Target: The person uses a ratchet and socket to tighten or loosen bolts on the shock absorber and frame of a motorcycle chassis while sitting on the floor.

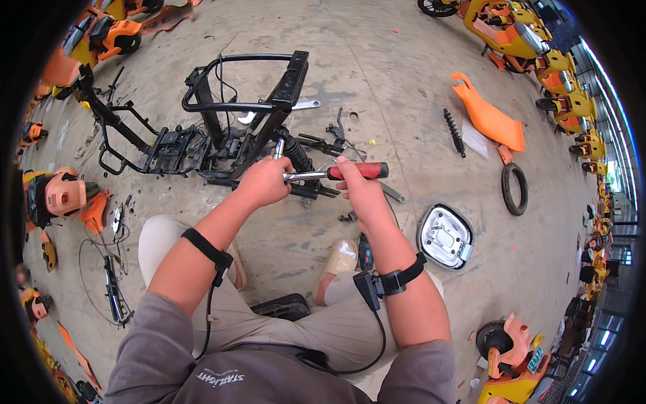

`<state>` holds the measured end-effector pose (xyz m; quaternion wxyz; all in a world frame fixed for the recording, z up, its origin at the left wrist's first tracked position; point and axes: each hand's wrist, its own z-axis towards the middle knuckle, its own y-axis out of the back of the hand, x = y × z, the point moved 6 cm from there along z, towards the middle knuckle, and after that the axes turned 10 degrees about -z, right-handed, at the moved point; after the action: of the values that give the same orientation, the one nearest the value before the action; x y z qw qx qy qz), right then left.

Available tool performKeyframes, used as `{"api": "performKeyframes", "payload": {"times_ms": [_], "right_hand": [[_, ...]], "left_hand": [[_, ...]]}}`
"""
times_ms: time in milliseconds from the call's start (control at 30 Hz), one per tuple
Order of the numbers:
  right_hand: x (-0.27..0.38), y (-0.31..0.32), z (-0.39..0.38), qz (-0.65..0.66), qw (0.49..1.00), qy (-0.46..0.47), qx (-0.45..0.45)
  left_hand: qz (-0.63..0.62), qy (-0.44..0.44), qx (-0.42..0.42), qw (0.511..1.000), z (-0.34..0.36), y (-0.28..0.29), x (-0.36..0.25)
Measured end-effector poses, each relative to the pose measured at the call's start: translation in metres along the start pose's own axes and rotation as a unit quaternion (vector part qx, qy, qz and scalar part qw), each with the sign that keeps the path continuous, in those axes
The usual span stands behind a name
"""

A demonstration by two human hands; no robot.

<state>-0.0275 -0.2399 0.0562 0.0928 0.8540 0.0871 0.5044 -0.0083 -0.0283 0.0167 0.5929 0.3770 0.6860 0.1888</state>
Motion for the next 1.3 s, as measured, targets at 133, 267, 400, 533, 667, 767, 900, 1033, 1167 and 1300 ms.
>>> {"api": "performKeyframes", "payload": {"times_ms": [133, 267, 400, 533, 667, 767, 900, 1033, 1167, 1300], "right_hand": [[0.012, -0.01, 0.0, -0.013, 0.999, 0.036, 0.005], [0.04, -0.032, 0.0, 0.004, 0.995, 0.103, -0.015], [0.085, -0.065, -0.011, -0.009, 0.981, 0.195, 0.001], [0.098, -0.097, -0.022, -0.005, 0.973, 0.229, 0.032], [0.099, -0.102, -0.021, -0.09, 0.955, 0.277, 0.061], [0.093, -0.081, -0.017, -0.056, 0.976, 0.203, 0.06], [0.061, -0.039, 0.008, -0.045, 0.973, 0.222, 0.035], [0.03, -0.014, 0.005, -0.049, 0.992, 0.11, 0.038], [0.017, -0.012, 0.008, -0.051, 0.996, 0.068, 0.038], [0.034, -0.021, 0.005, -0.058, 0.99, 0.124, 0.022]], "left_hand": [[-0.009, -0.002, -0.009, 1.0, 0.002, -0.002, 0.005], [-0.048, 0.004, 0.0, 0.999, 0.0, 0.002, 0.004], [-0.06, -0.001, 0.004, 0.998, 0.001, 0.002, 0.007], [-0.167, -0.119, -0.05, 0.977, 0.005, 0.0, 0.012], [-0.204, -0.192, -0.101, 0.955, -0.002, 0.009, 0.008], [-0.105, -0.041, 0.033, 0.993, 0.001, 0.0, 0.014], [-0.08, -0.047, -0.017, 0.996, 0.0, 0.001, 0.004], [-0.041, -0.03, -0.01, 0.999, -0.001, 0.0, 0.003], [-0.018, -0.012, -0.017, 1.0, 0.001, -0.002, 0.006], [-0.034, -0.012, -0.022, 0.999, 0.002, -0.002, 0.008]]}}
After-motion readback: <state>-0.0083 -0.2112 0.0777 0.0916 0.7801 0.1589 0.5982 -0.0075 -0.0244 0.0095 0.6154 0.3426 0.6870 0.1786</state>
